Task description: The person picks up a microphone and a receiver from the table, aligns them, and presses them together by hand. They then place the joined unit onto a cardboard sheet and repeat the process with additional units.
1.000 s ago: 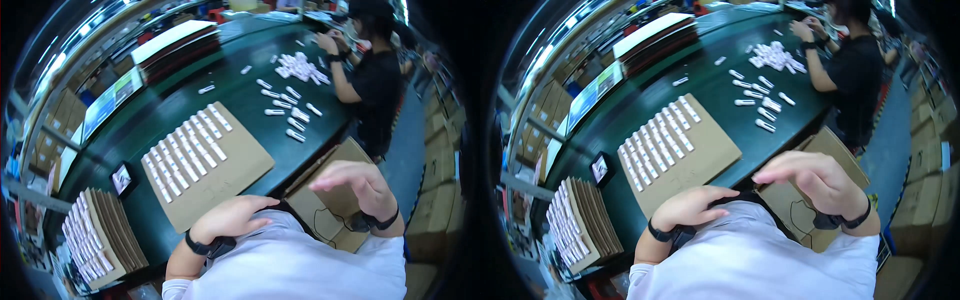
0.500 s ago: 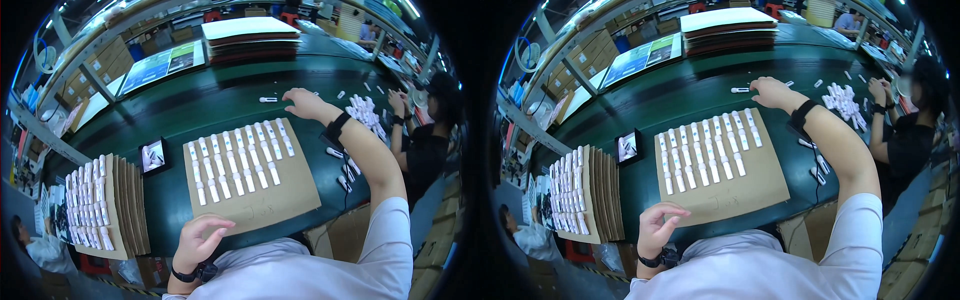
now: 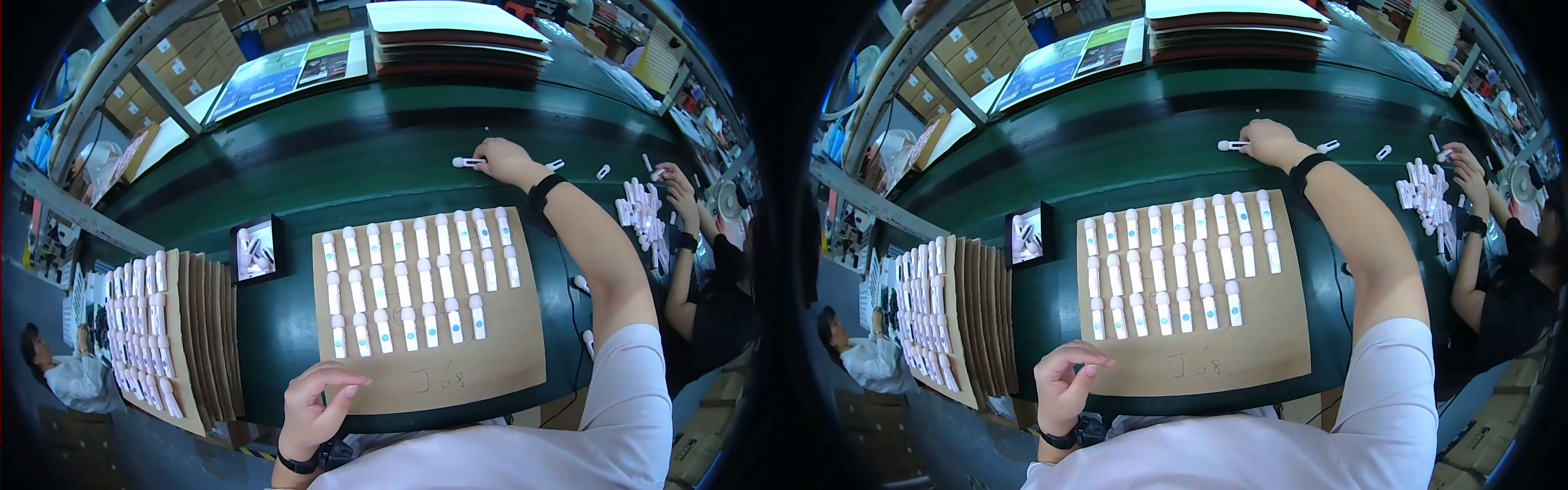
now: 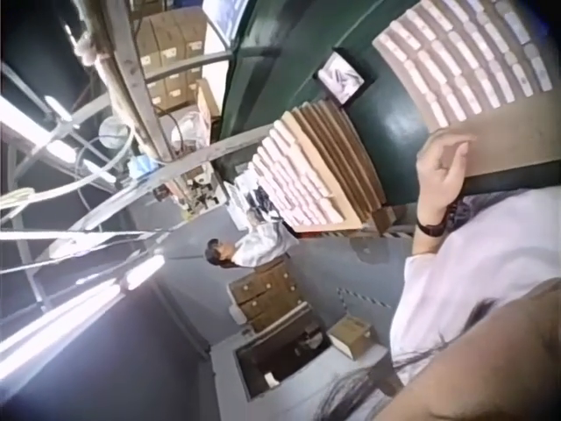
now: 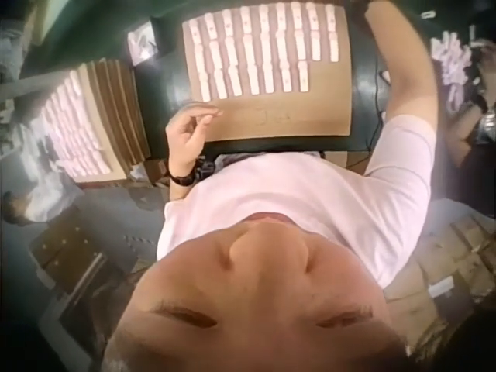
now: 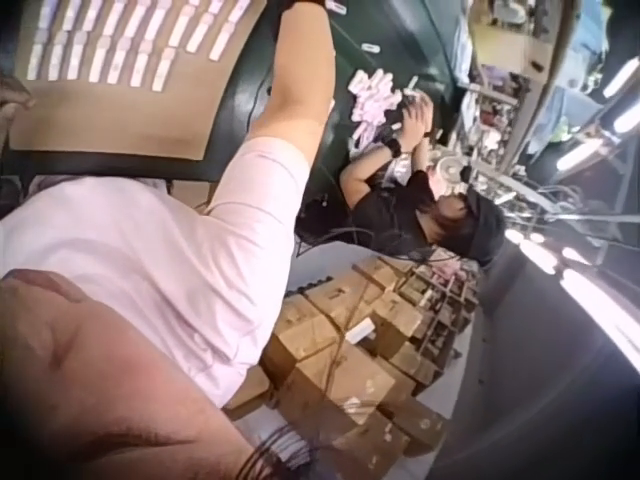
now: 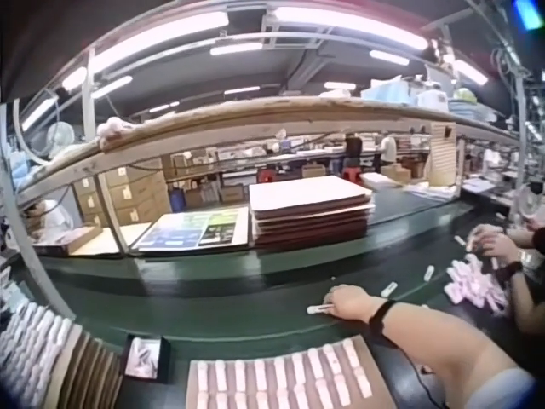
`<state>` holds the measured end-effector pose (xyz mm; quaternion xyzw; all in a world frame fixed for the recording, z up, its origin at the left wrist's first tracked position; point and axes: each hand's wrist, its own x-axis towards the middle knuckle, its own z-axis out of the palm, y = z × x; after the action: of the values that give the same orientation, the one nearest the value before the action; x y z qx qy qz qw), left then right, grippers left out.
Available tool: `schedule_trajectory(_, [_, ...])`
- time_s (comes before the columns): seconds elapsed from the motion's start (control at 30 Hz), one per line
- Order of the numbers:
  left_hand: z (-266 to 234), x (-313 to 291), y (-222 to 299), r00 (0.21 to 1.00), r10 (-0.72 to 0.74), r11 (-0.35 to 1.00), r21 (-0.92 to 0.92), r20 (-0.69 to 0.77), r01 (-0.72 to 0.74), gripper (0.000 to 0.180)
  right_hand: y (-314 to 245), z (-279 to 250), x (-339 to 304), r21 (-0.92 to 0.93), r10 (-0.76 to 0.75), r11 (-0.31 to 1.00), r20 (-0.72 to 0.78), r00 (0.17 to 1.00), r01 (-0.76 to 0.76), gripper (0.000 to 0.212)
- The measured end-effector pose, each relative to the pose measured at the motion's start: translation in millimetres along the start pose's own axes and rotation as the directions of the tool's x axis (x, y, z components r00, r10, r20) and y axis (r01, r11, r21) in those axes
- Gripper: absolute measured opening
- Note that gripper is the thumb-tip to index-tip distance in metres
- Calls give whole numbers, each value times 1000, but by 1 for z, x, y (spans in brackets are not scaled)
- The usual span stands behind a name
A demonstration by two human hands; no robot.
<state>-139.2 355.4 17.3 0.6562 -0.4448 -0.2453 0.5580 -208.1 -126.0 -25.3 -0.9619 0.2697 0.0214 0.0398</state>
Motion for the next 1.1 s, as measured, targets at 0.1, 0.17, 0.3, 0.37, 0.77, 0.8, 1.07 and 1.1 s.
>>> schedule_trajectory(0.1, [4, 7, -2, 999, 47, 999, -4, 14, -47, 7, -7, -20, -17, 226, 81, 972, -87, 993, -59, 18])
schedule_trajectory(0.17, [5, 11, -1, 998, 49, 999, -5, 25, -49, 7, -11, -29, -42, 381, 59, 925, -102, 993, -16, 17])
schedule_trajectory(0.3, [6, 15, -3, 996, 78, 997, -9, 47, -77, 8, -58, -49, -135, 687, 9, 711, -222, 975, 150, 15])
schedule_trajectory(0.37, [7, 19, -6, 989, 127, 992, -26, 81, -125, 13, -77, -45, -190, 664, -60, 702, -307, 950, 259, 18])
schedule_trajectory(0.77, [41, 23, 8, 951, 168, 984, 7, 259, -176, 22, -191, -6, -281, 640, -128, 578, -541, 831, 506, 31])
schedule_trajectory(0.8, [40, 21, 7, 953, 159, 986, 10, 258, -167, 22, -194, -4, -283, 722, -80, 514, -498, 864, 464, 31])
schedule_trajectory(1.07, [42, 12, -5, 917, 364, 928, 17, 161, -371, 27, -205, 6, -290, 950, 16, 220, -229, 973, 220, 29])
schedule_trajectory(1.1, [41, 11, -4, 924, 343, 935, 37, 170, -354, 26, -206, 8, -288, 933, 5, 246, -272, 962, 262, 28])
